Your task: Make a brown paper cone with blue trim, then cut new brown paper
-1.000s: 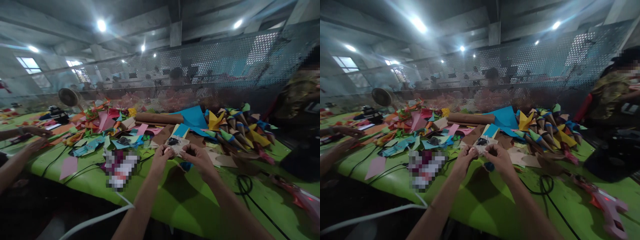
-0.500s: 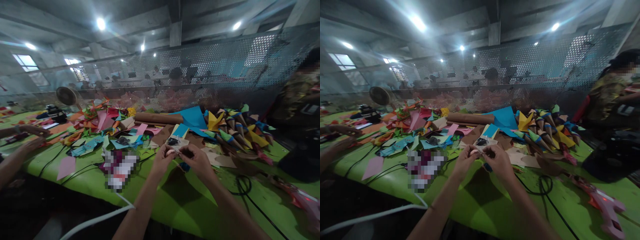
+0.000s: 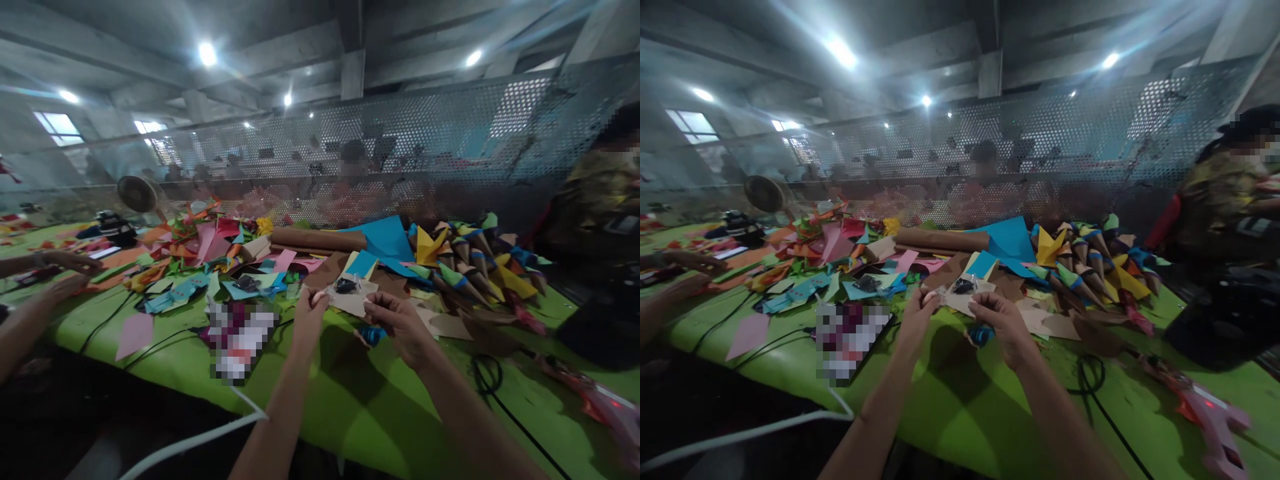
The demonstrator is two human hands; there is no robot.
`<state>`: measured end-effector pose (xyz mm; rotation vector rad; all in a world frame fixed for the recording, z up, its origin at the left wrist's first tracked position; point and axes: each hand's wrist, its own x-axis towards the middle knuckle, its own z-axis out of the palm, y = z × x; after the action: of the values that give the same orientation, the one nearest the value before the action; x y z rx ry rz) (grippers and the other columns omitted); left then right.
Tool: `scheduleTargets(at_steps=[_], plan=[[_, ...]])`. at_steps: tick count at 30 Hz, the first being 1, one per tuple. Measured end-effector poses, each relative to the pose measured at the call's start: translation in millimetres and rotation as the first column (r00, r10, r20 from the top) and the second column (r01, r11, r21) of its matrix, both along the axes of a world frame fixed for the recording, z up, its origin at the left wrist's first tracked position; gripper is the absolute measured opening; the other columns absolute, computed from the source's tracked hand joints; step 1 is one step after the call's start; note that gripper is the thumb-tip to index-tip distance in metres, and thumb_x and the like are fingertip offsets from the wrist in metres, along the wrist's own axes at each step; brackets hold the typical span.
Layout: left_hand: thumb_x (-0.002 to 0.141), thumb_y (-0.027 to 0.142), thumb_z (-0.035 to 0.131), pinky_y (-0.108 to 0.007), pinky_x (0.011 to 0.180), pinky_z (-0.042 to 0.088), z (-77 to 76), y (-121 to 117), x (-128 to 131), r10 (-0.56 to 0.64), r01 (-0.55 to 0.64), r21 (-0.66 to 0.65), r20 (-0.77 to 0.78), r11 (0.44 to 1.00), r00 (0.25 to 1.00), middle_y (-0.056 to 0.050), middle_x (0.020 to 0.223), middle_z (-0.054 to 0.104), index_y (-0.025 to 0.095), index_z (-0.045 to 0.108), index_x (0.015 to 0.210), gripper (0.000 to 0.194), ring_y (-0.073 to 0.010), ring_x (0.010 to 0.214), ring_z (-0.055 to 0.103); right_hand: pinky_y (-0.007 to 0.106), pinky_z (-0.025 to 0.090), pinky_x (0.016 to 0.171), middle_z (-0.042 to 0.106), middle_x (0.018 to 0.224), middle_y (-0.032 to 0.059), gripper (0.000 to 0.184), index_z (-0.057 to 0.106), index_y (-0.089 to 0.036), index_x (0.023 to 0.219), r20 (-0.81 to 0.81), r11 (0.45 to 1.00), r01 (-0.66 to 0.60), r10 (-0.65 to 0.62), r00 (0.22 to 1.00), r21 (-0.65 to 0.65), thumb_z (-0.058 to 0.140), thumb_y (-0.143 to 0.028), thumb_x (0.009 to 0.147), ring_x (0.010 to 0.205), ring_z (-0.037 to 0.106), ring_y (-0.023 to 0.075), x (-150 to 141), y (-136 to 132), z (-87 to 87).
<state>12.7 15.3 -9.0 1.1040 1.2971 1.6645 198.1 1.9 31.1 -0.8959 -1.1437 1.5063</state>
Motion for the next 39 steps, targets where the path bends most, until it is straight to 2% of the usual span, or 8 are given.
scheduleTargets(at_steps=[2,5,10,15,19,26,36,39], plan=[[0.068,0.032,0.071,-0.024,0.064,0.04,-4.1,4,-8,0.063,-0.063,-0.011,0.0,0.998,0.998,0.004,0.068,0.056,0.019,0.058,0.08,0.022,-0.0123,0.065,0.052,0.023,0.036,0.055,0.06,0.07,-0.0007,0.038,0.07,-0.017,0.081,-0.032,1.0,-0.008,0.007,0.999,-0.022,0.088,-0.041,0.059,0.059,0.048,0.01,0,-1,1.5],[0.066,0.033,0.071,-0.024,0.062,0.04,-7.7,7,-14,0.094,-0.094,-0.038,0.011,0.995,0.996,0.004,0.068,0.057,0.019,0.057,0.082,0.025,-0.012,0.064,0.053,0.023,0.037,0.054,0.061,0.072,-0.0011,0.039,0.069,-0.018,0.081,-0.047,1.0,0.008,-0.009,0.999,-0.017,0.09,-0.04,0.057,0.06,0.049,0.01,-1,-1,0.7],[0.064,0.039,0.073,-0.023,0.056,0.042,-7.3,6,-12,0.041,-0.038,-0.103,0.025,0.994,0.999,0.002,0.068,0.06,0.019,0.058,0.084,0.033,-0.0121,0.059,0.055,0.022,0.036,0.049,0.056,0.063,-0.0037,0.041,0.063,-0.019,0.073,-0.027,0.995,0.092,-0.091,0.995,0.034,0.091,-0.043,0.054,0.053,0.046,0.0087,-2,4,-5.0],[0.065,0.041,0.073,-0.023,0.056,0.042,-4.1,2,-12,0.008,-0.008,-0.136,0.003,0.991,1.0,0.001,0.072,0.063,0.018,0.058,0.086,0.035,-0.0122,0.06,0.058,0.022,0.037,0.051,0.057,0.065,-0.0015,0.038,0.064,-0.018,0.075,0.013,0.987,0.13,-0.132,0.991,0.093,0.084,-0.048,0.064,0.055,0.047,0.0102,2,4,-3.4],[0.069,0.037,0.07,-0.024,0.06,0.042,-2.6,0,-14,0.044,-0.051,-0.128,-0.057,0.991,0.997,0.002,0.073,0.062,0.018,0.059,0.087,0.029,-0.0127,0.063,0.056,0.023,0.037,0.052,0.058,0.068,-0.0003,0.037,0.064,-0.018,0.072,-0.023,0.992,0.116,-0.115,0.993,0.056,0.084,-0.047,0.064,0.056,0.046,0.0103,5,4,-2.2],[0.072,0.03,0.07,-0.03,0.079,0.042,-3.0,-4,-15,0.102,-0.121,-0.098,-0.184,0.988,0.978,-0.001,0.081,0.064,0.02,0.061,0.085,0.019,-0.0182,0.079,0.058,0.023,0.039,0.051,0.058,0.065,-0.0004,0.041,0.064,-0.018,0.069,-0.083,0.992,0.126,-0.124,0.989,0.022,0.084,-0.053,0.062,0.055,0.048,0.0105,5,6,-4.4],[0.076,0.032,0.066,-0.033,0.08,0.043,-3.3,-7,-18,0.1,-0.158,-0.12,-0.389,0.98,0.916,-0.003,0.083,0.067,0.023,0.062,0.086,0.014,-0.023,0.084,0.062,0.025,0.041,0.052,0.057,0.064,-0.0009,0.042,0.062,-0.019,0.066,-0.091,0.989,0.143,-0.139,0.986,0.043,0.078,-0.057,0.068,0.056,0.05,0.0117,3,6,-3.7],[0.075,0.033,0.066,-0.033,0.079,0.043,-1.8,-8,-17,0.098,-0.161,-0.125,-0.399,0.979,0.912,-0.003,0.08,0.066,0.023,0.061,0.084,0.013,-0.0232,0.082,0.061,0.025,0.042,0.053,0.059,0.067,-0.0001,0.041,0.064,-0.019,0.068,-0.105,0.991,0.134,-0.132,0.986,0.018,0.082,-0.055,0.063,0.057,0.05,0.0115,3,5,-1.3]])
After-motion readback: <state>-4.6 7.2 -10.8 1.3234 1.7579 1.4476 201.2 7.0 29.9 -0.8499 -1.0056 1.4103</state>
